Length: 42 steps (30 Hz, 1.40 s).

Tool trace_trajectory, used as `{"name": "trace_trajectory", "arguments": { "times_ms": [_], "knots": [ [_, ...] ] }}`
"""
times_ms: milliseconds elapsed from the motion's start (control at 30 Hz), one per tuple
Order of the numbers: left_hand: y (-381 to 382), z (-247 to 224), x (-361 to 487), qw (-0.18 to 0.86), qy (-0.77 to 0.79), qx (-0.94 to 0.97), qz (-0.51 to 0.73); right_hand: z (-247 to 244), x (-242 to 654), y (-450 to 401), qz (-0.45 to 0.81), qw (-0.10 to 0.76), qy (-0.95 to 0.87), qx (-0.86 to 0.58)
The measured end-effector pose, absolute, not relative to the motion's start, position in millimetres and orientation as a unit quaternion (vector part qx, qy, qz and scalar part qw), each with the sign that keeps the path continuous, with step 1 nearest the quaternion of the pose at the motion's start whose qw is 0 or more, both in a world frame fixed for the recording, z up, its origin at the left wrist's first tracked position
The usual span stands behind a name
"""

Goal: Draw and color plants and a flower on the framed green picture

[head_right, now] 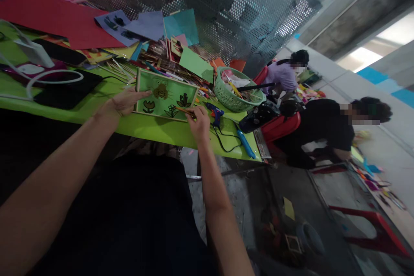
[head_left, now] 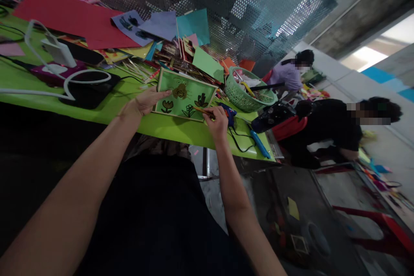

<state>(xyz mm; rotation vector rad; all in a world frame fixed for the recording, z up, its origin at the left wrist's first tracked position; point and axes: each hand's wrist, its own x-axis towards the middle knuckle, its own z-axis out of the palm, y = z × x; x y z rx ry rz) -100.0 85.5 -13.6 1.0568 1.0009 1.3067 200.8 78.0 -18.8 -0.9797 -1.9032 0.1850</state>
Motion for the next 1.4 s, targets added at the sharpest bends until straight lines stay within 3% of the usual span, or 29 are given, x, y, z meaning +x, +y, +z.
{"name": "trace_trajectory", "arguments": {
  "times_ms": [600,1400],
  "knots": [
    [86.8,-16.1,-102.4,0.549,0.437,0.481,0.525,-20.7,202.2,79.6,0.029,0.479,-0.786,-0.390],
    [86.7,-13.7,-100.4,0.548,0.444,0.451,0.547,-16.7,204.2,77.3,0.076,0.452,-0.790,-0.406]
  ]
}}
